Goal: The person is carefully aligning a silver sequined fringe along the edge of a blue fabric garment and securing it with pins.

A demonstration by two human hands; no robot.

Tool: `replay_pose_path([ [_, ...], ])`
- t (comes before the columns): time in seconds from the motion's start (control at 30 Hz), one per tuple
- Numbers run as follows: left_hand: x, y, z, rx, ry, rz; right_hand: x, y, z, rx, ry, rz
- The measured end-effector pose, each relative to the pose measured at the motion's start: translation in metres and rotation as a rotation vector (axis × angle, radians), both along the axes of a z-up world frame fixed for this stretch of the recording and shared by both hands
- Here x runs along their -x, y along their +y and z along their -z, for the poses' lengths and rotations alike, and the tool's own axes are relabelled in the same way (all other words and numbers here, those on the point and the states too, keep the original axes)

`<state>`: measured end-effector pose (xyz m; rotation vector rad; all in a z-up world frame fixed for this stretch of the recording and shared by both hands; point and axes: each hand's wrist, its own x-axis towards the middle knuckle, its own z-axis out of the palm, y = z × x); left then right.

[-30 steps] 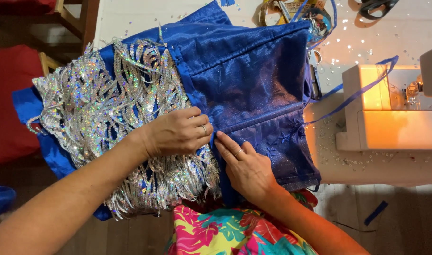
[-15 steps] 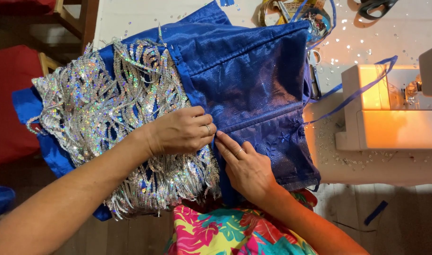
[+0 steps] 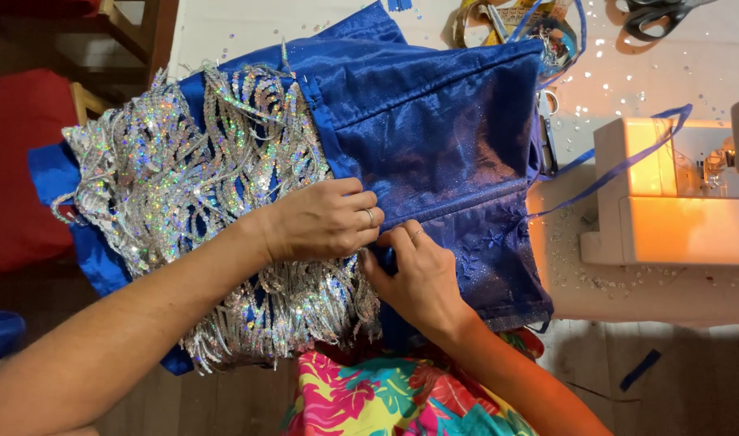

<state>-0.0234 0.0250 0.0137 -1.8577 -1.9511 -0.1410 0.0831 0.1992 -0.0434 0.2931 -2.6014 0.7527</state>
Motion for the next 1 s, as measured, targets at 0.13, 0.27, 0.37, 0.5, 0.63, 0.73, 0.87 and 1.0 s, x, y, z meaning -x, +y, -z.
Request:
replay_pose_path([
  [0.13,-0.001,-0.001,-0.007,0.017,-0.014,-0.002,0.001,-0.001,-0.004,-0.006,0.030,-0.036],
  [0.27,-0.002,-0.003,-0.016,0.037,0.004,-0.027,0.000,-0.001,-0.012,0.009,0.034,-0.066],
  [0.37,-0.003,-0.004,-0.013,0.019,0.008,-0.017,-0.001,-0.001,-0.016,0.019,0.024,-0.071],
  [0.5,-0.004,-0.006,-0.013,0.037,0.011,-0.013,-0.001,-0.001,-0.017,0.012,0.040,-0.080],
  [0.63,-0.005,-0.005,-0.012,0.039,0.015,-0.009,-0.001,-0.001,-0.016,0.008,0.049,-0.084],
  [0.73,-0.006,-0.005,-0.011,0.044,0.012,-0.011,-0.001,0.000,-0.013,-0.001,0.057,-0.078],
  [0.87,-0.006,-0.005,-0.010,0.044,-0.004,-0.009,-0.001,0.000,-0.013,0.012,0.054,-0.080],
  [1.0,-0.004,-0.006,-0.008,0.029,-0.028,0.002,-0.002,-0.003,-0.018,0.039,0.050,-0.084],
])
